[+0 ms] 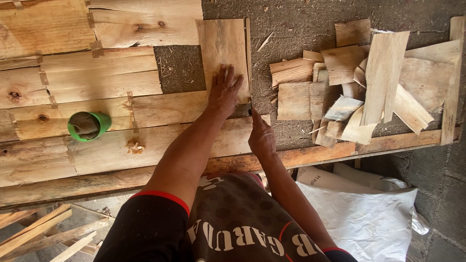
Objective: Fitting thin pieces of wood veneer together to create a flat surface.
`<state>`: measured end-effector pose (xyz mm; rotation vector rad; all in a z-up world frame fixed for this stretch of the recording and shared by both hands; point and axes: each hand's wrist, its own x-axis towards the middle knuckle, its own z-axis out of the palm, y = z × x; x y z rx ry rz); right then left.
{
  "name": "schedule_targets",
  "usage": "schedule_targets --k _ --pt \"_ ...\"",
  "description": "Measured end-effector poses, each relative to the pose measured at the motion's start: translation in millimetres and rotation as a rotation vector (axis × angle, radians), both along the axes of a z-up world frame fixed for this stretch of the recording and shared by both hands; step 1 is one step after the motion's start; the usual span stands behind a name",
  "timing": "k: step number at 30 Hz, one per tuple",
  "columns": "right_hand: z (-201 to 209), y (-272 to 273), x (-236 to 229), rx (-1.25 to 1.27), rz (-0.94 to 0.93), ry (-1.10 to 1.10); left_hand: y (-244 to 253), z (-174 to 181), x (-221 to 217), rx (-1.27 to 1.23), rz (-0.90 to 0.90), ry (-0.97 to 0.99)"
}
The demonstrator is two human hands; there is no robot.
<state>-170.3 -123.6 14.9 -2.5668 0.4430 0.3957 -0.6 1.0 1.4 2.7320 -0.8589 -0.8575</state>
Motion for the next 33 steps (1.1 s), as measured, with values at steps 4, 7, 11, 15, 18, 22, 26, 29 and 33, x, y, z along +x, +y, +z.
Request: schedule_targets --k 4,7,11,15,18,22,26,29,33 --pt "8.2 1.5 -11.8 0.019 0.0 0.03 -0.5 -13.9 -2.5 0.002 -0.001 -0.012" --pt "12.8 -1.8 -21.1 0.004 -0.002 0.064 0.2 -18.6 -3.1 -0.033 0.003 -0.078" --pt "16.7 -19.3 -21.3 0.138 -0.04 0.024 2.2 -1.1 -2.5 -0.034 0.009 -0.05" --pt "-7.1 -40.9 -23.1 0.078 -0.006 -0.317 9.8 -23.4 0.4 -0.174 0.04 -0.12" --pt "21.3 -39.2 -17.0 -0.112 -0.132 -0.077 23.5 -27.1 3.6 -0.501 0.233 -0.223" --pt "-4.7 -57.0 -29.4 -0.291 -0.047 -0.052 40.4 -52.0 8.7 -0.778 0.572 -0.407" --pt "-21.5 -63.7 -43.6 -0.374 -0.012 -0.06 50.0 -48.0 21.0 -0.548 0.987 -0.355" --pt "-29.4 -65.7 -52.1 -0.405 -0.006 -0.067 52.0 -32.6 29.9 -0.513 1.132 -0.041" --pt "-31.0 -64.4 -56.3 -0.41 -0.029 -0.058 49.5 -21.2 35.6 -0.5 1.173 0.09"
